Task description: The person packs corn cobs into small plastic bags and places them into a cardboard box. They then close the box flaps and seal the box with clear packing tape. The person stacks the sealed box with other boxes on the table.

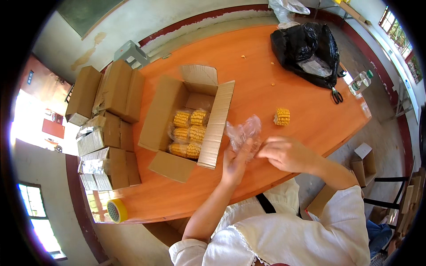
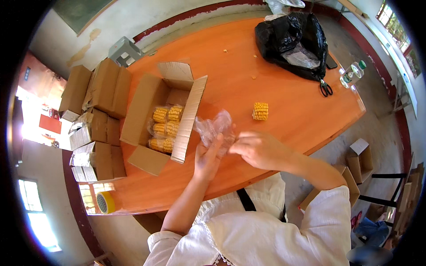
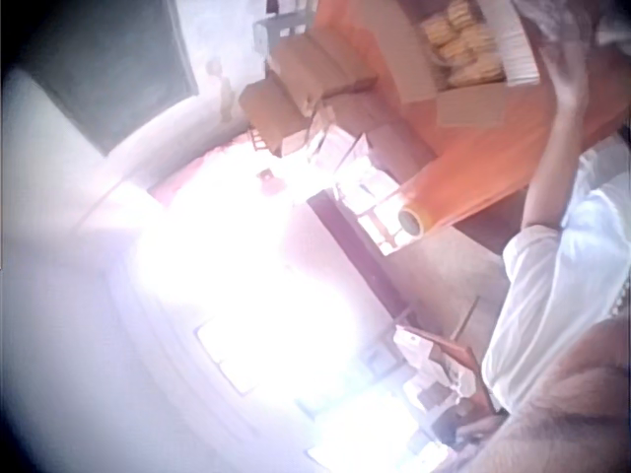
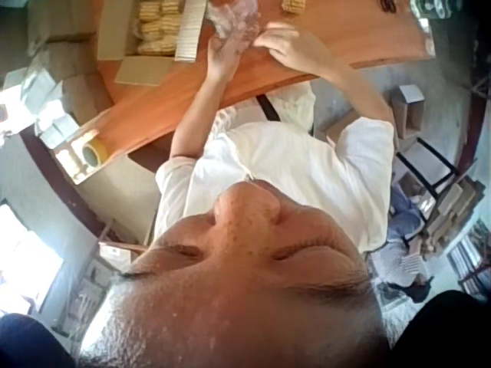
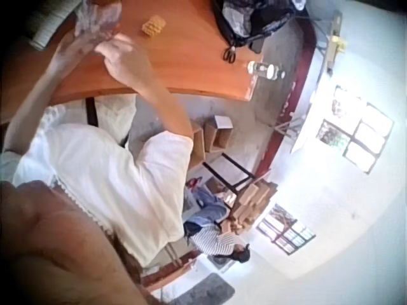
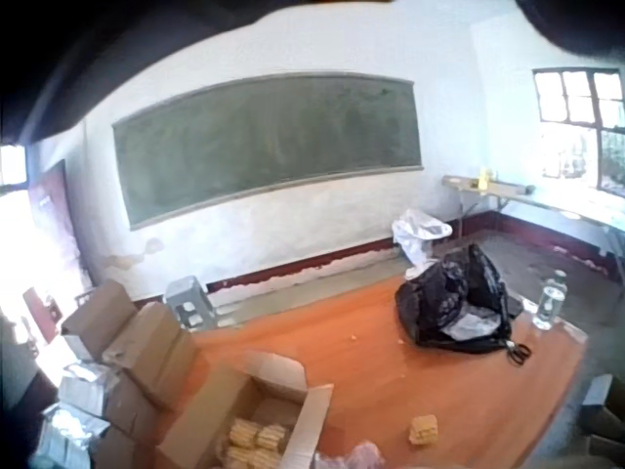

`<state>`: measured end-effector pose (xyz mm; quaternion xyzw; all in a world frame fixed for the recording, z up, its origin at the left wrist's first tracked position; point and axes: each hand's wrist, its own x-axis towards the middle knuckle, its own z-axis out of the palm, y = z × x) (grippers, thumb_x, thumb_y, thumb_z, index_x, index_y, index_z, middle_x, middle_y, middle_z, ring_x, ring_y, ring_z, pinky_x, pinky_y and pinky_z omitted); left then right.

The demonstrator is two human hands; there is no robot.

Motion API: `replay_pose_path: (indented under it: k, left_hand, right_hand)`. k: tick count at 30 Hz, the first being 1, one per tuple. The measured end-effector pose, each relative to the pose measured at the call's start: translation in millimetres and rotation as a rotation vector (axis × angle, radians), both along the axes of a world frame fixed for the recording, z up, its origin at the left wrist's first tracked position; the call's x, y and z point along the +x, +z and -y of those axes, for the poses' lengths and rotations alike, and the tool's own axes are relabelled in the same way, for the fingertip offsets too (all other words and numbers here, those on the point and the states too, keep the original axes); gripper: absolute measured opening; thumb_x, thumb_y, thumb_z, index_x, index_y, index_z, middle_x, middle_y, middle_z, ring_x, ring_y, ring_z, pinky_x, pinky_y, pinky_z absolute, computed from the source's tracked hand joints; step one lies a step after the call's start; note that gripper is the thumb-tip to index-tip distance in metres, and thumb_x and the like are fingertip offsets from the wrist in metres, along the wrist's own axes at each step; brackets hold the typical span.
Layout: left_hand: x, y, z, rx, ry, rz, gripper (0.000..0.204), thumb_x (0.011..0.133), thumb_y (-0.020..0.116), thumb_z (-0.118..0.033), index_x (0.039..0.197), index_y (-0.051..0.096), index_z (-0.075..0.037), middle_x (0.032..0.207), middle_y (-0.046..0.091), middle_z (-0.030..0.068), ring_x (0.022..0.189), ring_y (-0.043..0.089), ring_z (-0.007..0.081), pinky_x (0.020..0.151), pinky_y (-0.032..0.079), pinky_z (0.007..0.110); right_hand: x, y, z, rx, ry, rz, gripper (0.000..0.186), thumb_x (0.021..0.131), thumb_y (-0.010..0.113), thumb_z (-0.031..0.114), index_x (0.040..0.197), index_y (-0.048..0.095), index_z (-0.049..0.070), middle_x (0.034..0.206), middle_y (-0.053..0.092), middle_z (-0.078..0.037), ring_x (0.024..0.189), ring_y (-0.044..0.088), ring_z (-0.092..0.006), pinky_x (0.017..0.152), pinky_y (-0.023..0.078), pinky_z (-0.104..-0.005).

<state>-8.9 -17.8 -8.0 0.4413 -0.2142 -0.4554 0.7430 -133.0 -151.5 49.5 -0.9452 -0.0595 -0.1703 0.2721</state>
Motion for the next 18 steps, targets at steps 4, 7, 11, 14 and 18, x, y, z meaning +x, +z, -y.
replay_pose_path:
  k: [4,7,11,14,18]
  left_hand:
    - [-3.6,10.7,8.4,-0.031,0.123,-0.113,0.034,0.098,0.05,-0.018,0.126,0.052,0.001,0.116,0.06,0.0064,0.106,0.055,0.0125,0.092,0.044,0.028]
    - [-3.8,9.5,7.6,0.023,0.129,-0.018,0.031,0.099,0.049,-0.017,0.122,0.054,0.001,0.117,0.06,0.0075,0.106,0.055,0.0119,0.09,0.044,0.028]
    - [-0.3,-19.1,-1.9,-0.045,0.105,0.134,0.026,0.096,0.051,-0.013,0.117,0.057,0.001,0.108,0.063,0.0096,0.099,0.059,0.0129,0.083,0.046,0.029]
    - [-0.3,-64.7,-1.4,-0.152,0.1,0.397,0.024,0.093,0.054,-0.014,0.113,0.057,-0.001,0.098,0.064,0.0084,0.087,0.06,0.0126,0.074,0.047,0.029]
    - [-5.5,-33.3,15.7,-0.152,0.021,0.024,0.031,0.094,0.06,-0.021,0.117,0.056,-0.001,0.1,0.062,0.0016,0.089,0.056,0.0077,0.076,0.047,0.024]
  right_hand:
    - [-3.7,33.2,4.6,0.216,-0.049,-0.018,0.01,0.08,0.07,0.013,0.087,0.067,0.006,0.082,0.065,-0.005,0.085,0.061,-0.0236,0.071,0.049,-0.0326]
    - [6.1,54.2,20.6,0.207,-0.229,0.152,0.027,0.08,0.073,0.024,0.099,0.065,0.005,0.091,0.065,-0.007,0.092,0.06,-0.025,0.077,0.048,-0.0346]
    - [33.6,45.1,8.7,0.067,-0.241,0.1,0.054,0.075,0.075,0.039,0.114,0.057,0.005,0.113,0.059,-0.013,0.107,0.055,-0.0293,0.087,0.046,-0.0377]
    - [41.8,20.1,4.9,0.065,-0.201,0.061,0.039,0.077,0.073,0.025,0.105,0.06,0.002,0.105,0.063,-0.013,0.093,0.06,-0.0275,0.076,0.048,-0.0355]
    - [42.7,17.3,7.9,0.341,-0.236,-0.085,0.015,0.084,0.065,0.011,0.093,0.062,-0.001,0.08,0.063,-0.009,0.072,0.06,-0.0176,0.065,0.046,-0.0287]
